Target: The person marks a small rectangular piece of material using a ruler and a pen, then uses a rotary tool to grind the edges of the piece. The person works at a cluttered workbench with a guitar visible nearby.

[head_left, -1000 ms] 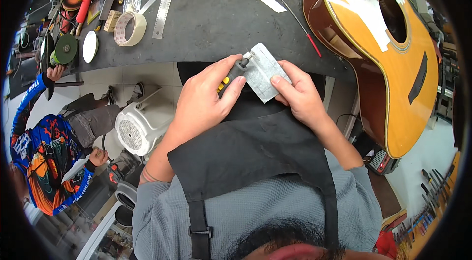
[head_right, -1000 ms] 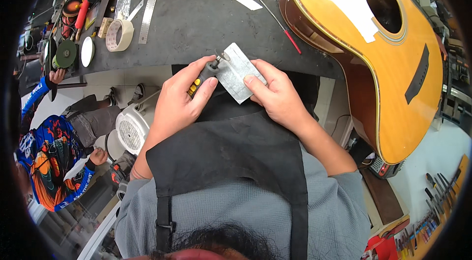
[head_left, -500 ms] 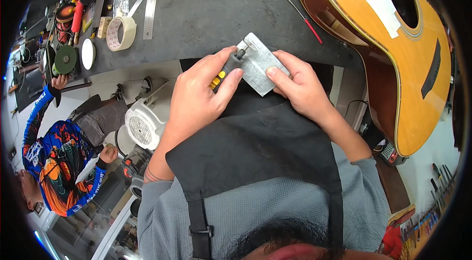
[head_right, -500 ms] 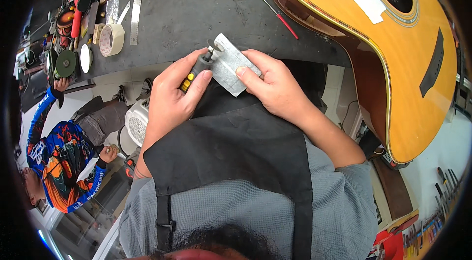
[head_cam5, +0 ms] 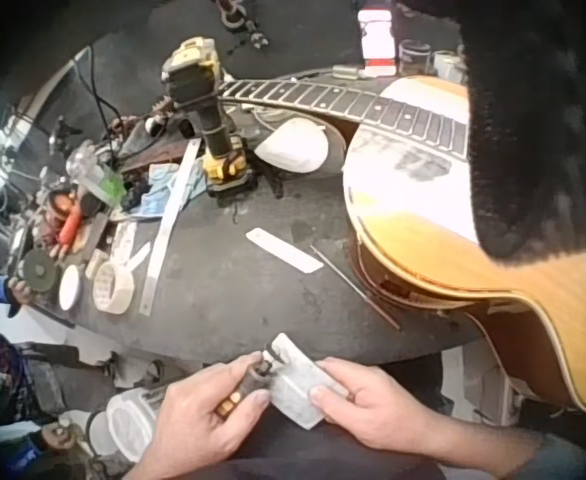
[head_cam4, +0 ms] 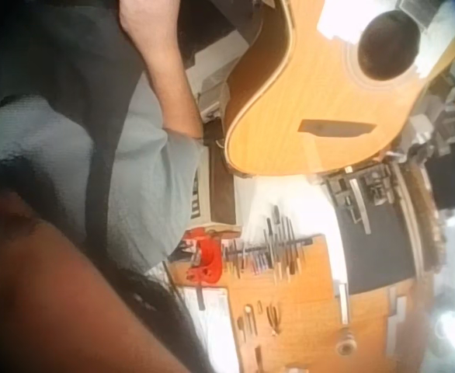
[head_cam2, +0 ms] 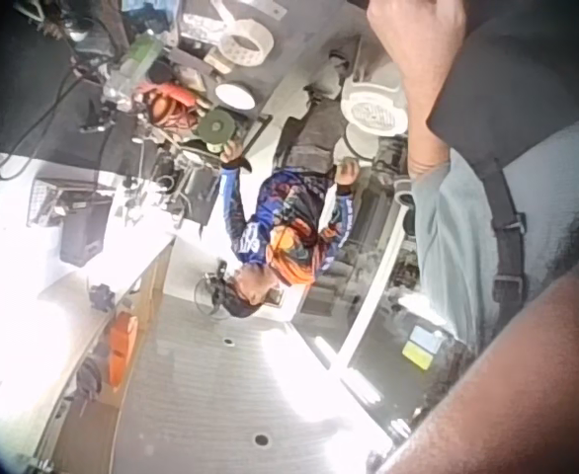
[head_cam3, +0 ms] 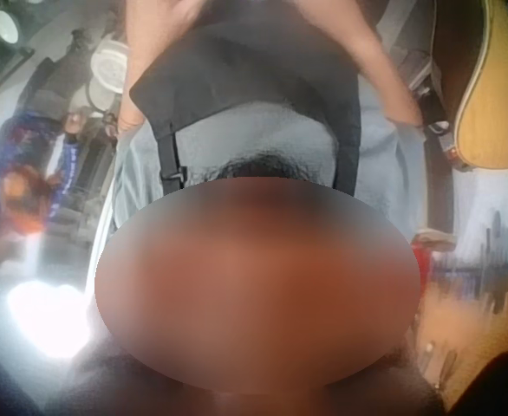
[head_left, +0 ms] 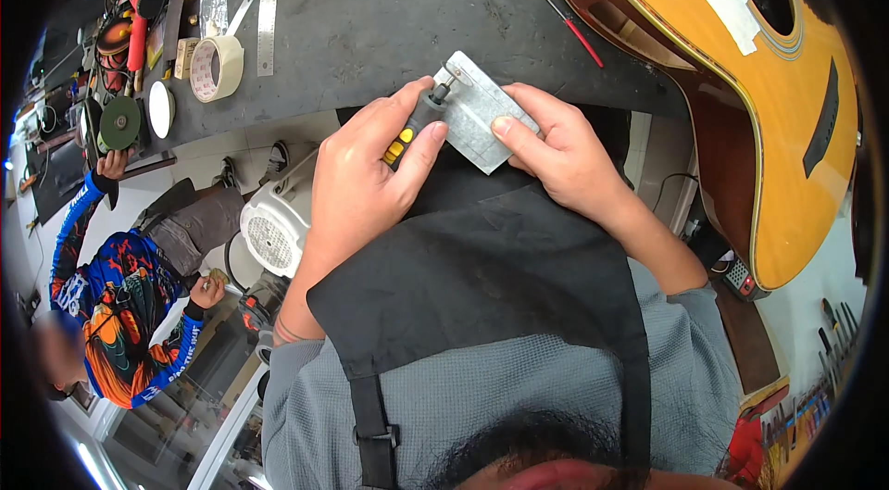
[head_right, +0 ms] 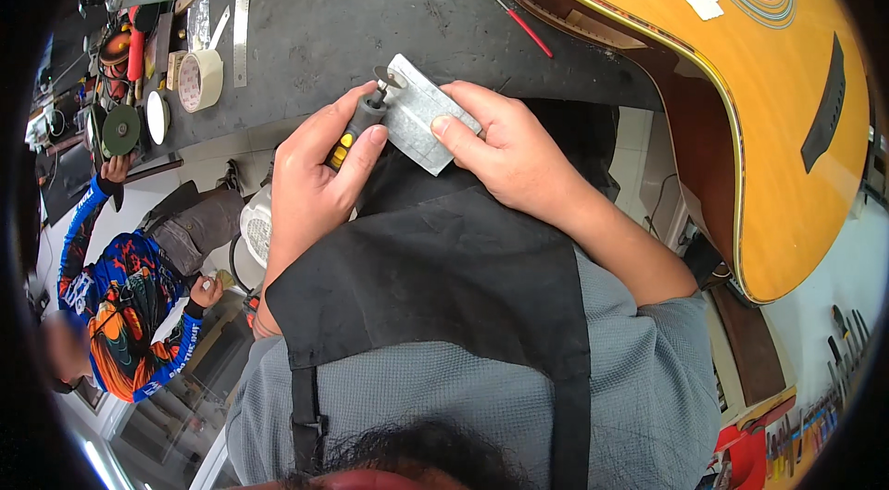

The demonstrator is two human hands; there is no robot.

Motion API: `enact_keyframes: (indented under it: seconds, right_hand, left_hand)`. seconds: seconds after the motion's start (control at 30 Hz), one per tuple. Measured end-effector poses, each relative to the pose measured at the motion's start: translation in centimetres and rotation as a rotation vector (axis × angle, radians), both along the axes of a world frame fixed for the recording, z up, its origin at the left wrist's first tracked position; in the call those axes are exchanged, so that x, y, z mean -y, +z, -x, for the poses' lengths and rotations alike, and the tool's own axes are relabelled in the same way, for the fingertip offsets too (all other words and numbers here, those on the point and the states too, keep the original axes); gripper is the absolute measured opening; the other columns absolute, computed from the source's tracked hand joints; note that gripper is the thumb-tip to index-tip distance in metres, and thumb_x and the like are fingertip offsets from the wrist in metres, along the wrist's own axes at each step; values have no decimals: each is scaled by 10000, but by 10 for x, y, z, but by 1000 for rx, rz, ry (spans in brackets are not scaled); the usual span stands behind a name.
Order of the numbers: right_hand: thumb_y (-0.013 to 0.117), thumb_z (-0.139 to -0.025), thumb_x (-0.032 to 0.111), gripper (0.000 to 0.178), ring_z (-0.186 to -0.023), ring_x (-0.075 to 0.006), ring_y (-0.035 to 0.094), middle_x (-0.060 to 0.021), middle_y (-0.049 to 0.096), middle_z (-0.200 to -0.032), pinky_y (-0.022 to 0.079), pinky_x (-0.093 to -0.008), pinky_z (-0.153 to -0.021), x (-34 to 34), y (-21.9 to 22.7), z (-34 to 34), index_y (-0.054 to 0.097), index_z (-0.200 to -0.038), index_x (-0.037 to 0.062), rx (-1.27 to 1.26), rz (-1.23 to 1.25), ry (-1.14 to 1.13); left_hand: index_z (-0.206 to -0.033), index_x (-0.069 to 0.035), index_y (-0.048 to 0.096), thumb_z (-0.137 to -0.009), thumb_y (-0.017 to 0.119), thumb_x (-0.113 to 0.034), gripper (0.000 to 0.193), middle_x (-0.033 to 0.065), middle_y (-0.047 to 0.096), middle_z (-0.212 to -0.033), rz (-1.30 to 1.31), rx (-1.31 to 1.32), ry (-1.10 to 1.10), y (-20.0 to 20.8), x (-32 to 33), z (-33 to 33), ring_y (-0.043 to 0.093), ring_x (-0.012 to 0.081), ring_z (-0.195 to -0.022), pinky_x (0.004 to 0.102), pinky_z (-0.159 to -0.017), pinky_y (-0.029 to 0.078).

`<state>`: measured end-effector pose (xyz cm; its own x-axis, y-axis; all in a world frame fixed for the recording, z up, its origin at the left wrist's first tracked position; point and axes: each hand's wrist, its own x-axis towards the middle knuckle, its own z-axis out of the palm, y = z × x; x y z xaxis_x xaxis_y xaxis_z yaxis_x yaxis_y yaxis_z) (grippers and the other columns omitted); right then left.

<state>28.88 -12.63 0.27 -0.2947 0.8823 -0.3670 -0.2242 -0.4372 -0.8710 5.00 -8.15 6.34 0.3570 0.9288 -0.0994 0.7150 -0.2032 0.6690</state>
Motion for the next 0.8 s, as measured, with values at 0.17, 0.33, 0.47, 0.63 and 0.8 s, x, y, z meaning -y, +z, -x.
enact_keyframes:
  seconds: [0.17,0.33,0.47,0.63,0.8]
  right_hand:
    - [664,-1198,194,299,-873,-46,589,12,707,-1012,523,-270,-783,2,-2,-3,703,-1382,-38,14,-25,-5]
    - [665,-1197,199,303,-886,-52,601,6,712,-1015,534,-277,-799,0,-3,1,705,-1383,-37,32,-48,0]
    - [666,-1196,197,308,-898,-55,608,1,714,-1018,541,-280,-812,1,-3,2,704,-1391,-38,25,-59,-17]
    - [662,-1196,193,314,-914,-57,615,-6,722,-1042,546,-281,-823,0,-2,1,703,-1402,-41,25,-39,-1]
    - [658,-1196,191,318,-936,-62,632,-21,736,-1063,557,-288,-837,1,-3,2,704,-1407,-42,13,-45,-9]
  left_hand:
    - [-1404,-34,795,-1034,848,-218,416,189,831,-1113,-28,6,1,-2,3,-3,818,367,-981,418,-879,627]
    - [-1410,-36,791,-1038,847,-231,424,191,825,-1097,23,9,18,0,1,1,814,370,-973,421,-880,624]
    - [-1415,-38,789,-1040,847,-233,426,190,824,-1093,-7,9,6,-1,1,0,814,372,-970,422,-879,624]
    - [-1420,-40,787,-1041,849,-230,428,190,829,-1108,8,10,11,-1,1,0,818,369,-977,419,-885,627]
    - [-1424,-43,787,-1038,854,-226,433,188,835,-1125,13,-5,16,1,2,-1,823,363,-987,412,-895,630]
